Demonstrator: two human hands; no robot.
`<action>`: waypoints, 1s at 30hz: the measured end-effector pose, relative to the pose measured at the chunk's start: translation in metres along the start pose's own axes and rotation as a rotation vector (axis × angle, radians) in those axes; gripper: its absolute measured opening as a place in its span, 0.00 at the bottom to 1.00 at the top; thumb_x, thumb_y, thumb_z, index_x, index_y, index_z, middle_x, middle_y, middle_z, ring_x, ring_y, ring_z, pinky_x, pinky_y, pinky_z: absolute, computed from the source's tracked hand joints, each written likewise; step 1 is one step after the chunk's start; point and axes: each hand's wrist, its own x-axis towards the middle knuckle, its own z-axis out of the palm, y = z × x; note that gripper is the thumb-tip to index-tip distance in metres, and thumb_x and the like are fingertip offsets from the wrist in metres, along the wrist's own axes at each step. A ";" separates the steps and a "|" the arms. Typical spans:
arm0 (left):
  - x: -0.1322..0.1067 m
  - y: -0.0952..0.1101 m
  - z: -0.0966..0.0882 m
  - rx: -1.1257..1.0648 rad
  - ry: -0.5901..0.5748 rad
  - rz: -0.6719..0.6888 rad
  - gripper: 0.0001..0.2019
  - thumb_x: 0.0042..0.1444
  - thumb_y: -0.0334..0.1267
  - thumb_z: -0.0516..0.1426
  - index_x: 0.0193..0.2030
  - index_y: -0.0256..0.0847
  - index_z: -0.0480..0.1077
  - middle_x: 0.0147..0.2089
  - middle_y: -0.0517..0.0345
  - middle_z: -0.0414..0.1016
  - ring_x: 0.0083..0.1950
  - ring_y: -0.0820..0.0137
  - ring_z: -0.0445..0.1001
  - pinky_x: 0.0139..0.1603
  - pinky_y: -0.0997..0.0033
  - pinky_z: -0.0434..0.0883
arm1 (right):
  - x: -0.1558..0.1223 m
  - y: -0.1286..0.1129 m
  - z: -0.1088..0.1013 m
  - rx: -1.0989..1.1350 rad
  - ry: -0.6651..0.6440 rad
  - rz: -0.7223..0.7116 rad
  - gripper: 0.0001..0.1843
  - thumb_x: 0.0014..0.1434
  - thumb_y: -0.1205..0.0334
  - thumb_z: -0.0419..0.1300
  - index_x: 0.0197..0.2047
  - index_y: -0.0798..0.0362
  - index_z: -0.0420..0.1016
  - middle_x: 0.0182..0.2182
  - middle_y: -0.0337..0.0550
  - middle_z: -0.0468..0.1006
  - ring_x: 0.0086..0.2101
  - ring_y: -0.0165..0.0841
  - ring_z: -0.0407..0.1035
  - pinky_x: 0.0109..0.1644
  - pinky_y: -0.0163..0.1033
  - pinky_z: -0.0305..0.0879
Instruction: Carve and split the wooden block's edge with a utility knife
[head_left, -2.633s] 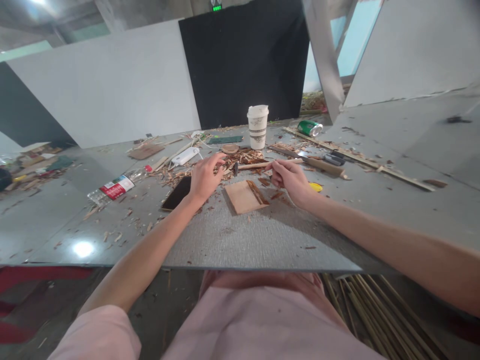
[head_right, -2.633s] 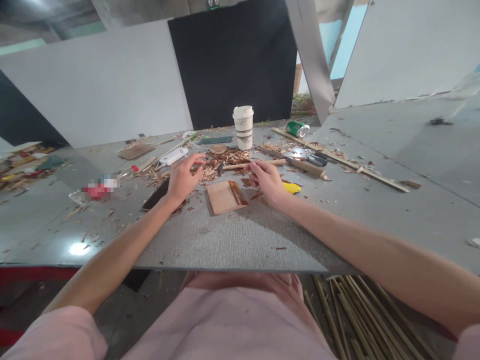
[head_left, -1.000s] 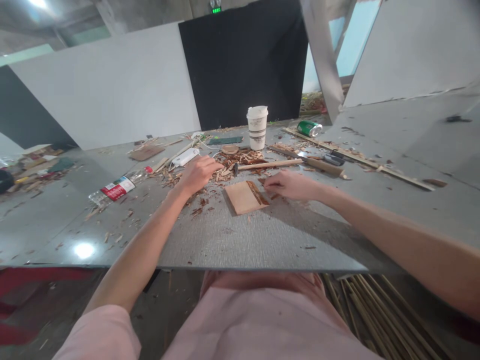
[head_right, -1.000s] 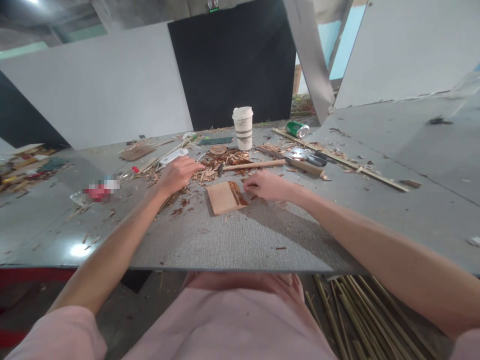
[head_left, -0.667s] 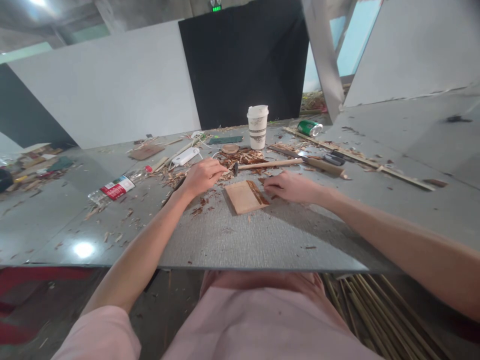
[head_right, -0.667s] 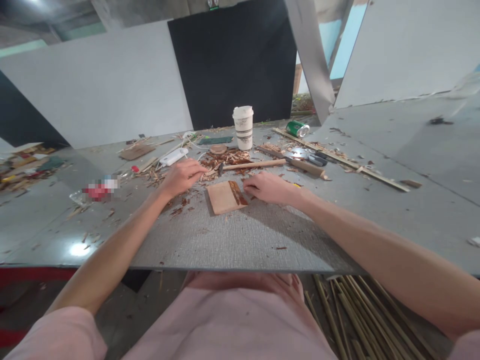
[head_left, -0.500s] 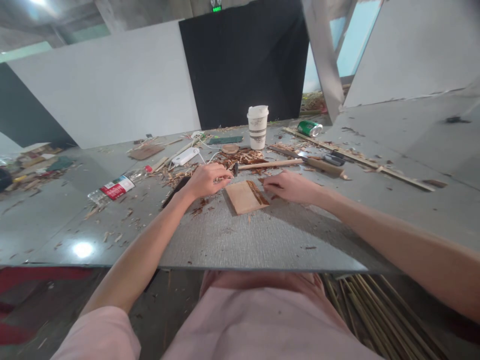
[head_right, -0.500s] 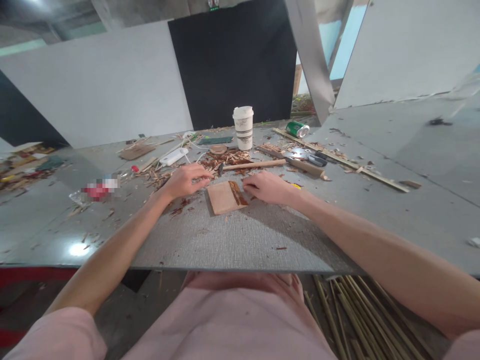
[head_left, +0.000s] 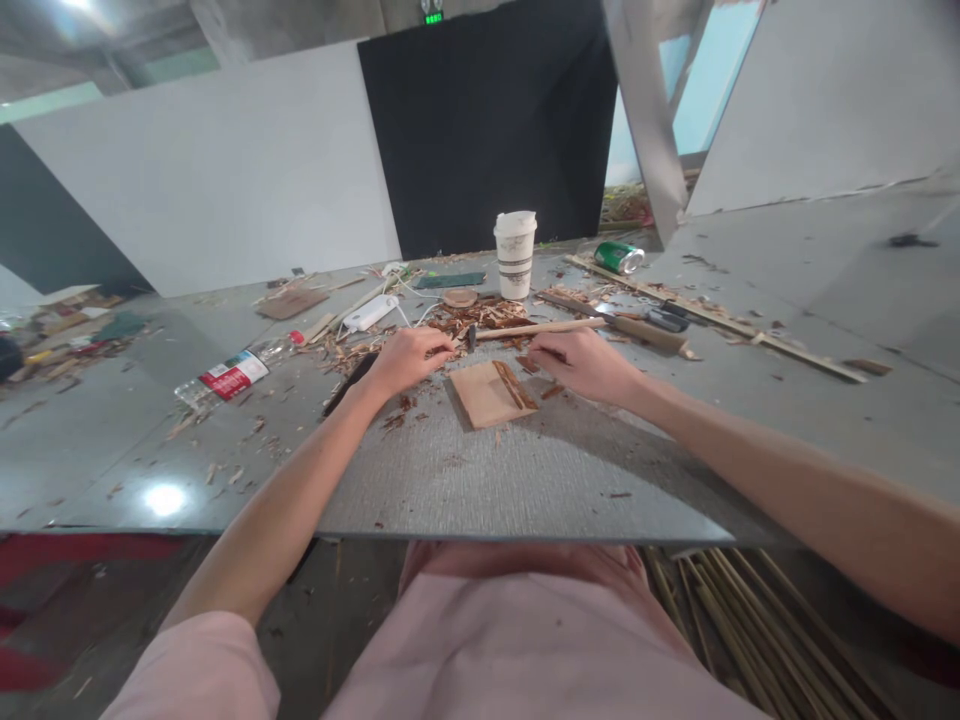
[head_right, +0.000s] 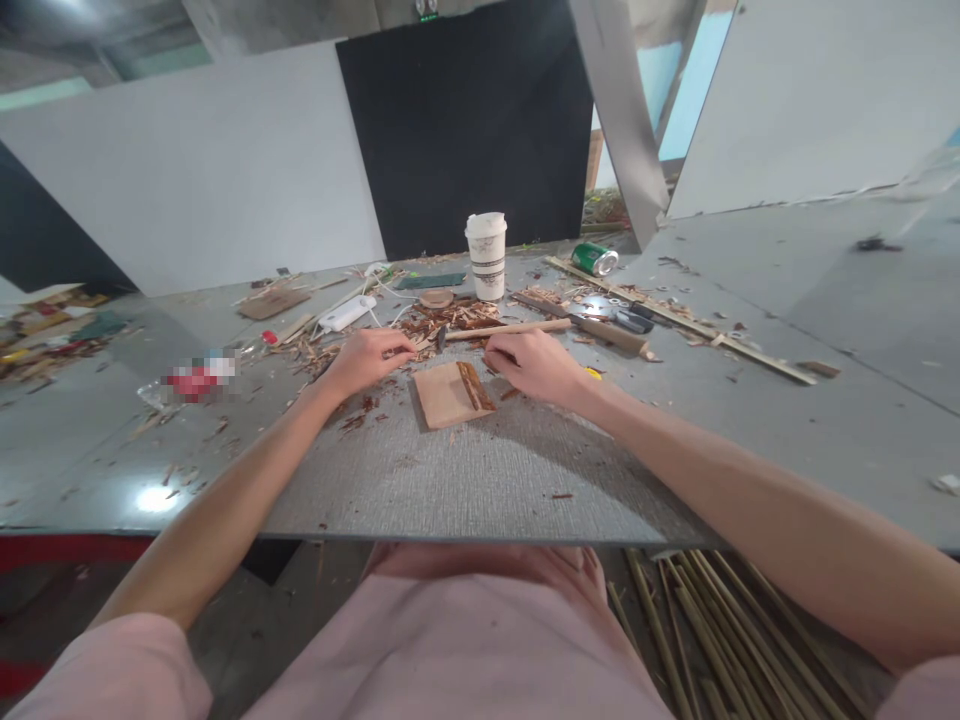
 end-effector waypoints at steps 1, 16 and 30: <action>0.000 -0.001 0.000 0.012 0.003 -0.003 0.09 0.69 0.38 0.57 0.41 0.42 0.79 0.42 0.53 0.85 0.43 0.64 0.82 0.46 0.64 0.75 | 0.000 0.000 0.000 -0.005 -0.005 -0.002 0.16 0.72 0.59 0.51 0.34 0.52 0.74 0.33 0.44 0.80 0.31 0.34 0.69 0.35 0.40 0.53; 0.000 -0.003 -0.007 0.187 0.095 0.033 0.09 0.72 0.36 0.53 0.45 0.41 0.75 0.44 0.52 0.82 0.46 0.62 0.77 0.47 0.62 0.72 | 0.000 0.000 -0.001 0.017 -0.067 -0.013 0.16 0.68 0.64 0.52 0.42 0.53 0.83 0.38 0.45 0.85 0.32 0.33 0.73 0.35 0.38 0.58; 0.005 0.012 -0.006 0.267 -0.144 0.298 0.14 0.72 0.31 0.49 0.44 0.43 0.77 0.40 0.53 0.79 0.42 0.64 0.73 0.41 0.64 0.69 | -0.007 -0.014 -0.011 0.157 0.241 -0.054 0.16 0.72 0.55 0.54 0.42 0.51 0.82 0.33 0.44 0.83 0.29 0.33 0.70 0.36 0.40 0.62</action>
